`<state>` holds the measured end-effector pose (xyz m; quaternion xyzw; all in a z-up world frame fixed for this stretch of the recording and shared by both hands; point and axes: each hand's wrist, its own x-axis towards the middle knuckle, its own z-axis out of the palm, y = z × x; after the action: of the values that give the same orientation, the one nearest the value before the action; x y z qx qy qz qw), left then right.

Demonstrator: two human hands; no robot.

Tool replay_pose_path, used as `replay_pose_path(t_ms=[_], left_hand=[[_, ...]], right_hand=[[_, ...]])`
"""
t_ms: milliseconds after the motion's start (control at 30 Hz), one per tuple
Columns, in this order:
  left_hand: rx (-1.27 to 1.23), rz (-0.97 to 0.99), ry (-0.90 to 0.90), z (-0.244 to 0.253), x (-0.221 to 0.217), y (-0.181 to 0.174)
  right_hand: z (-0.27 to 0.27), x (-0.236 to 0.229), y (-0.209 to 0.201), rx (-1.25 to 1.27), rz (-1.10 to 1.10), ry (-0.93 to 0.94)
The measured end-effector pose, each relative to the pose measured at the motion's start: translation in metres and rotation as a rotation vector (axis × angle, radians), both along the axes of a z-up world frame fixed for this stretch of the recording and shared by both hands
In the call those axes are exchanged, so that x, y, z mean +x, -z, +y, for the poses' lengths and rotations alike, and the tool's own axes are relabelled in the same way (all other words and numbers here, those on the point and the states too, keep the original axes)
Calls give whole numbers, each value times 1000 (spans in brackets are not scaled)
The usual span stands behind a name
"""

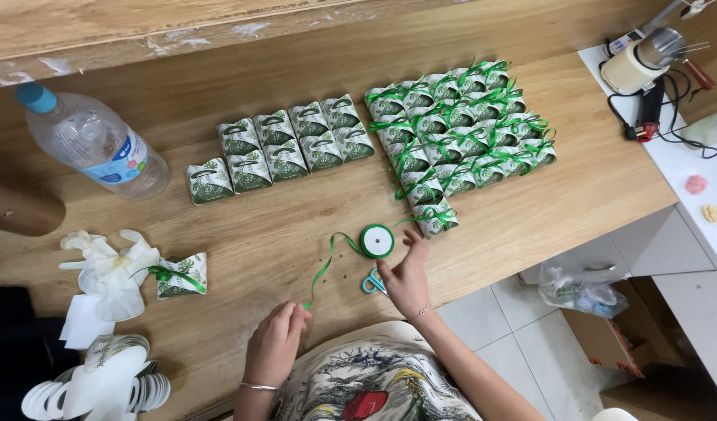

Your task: Tie a green ribbon bow around a small patterned product box to finish packaging.

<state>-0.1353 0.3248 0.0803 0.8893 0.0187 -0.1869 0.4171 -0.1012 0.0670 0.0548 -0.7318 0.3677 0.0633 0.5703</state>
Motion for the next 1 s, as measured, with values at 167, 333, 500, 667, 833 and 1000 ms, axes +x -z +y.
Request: replay_pose_path(t_ms=[167,333,500,667,833,1000], left_hand=[[-537,194,-70,-27,8,22],[-709,207,-121,-19,21,0],[-739,199,-101,-6,18,12],[-869,287,-230,1,16,24],[-1007,422,-361,-16,24,22],[-894,364,-294,-38,38,12]], right_hand=[[30,-4,-80,-405,-767,-884],[36,-1,-57,-56,-858,-1140],[33,-4,-30,-14,-655,-1011],[38,-3,-63,-164,-508,-971],[49,-3,-104,-362,-590,-979],[39,-10,-67,-583,-957,-966]])
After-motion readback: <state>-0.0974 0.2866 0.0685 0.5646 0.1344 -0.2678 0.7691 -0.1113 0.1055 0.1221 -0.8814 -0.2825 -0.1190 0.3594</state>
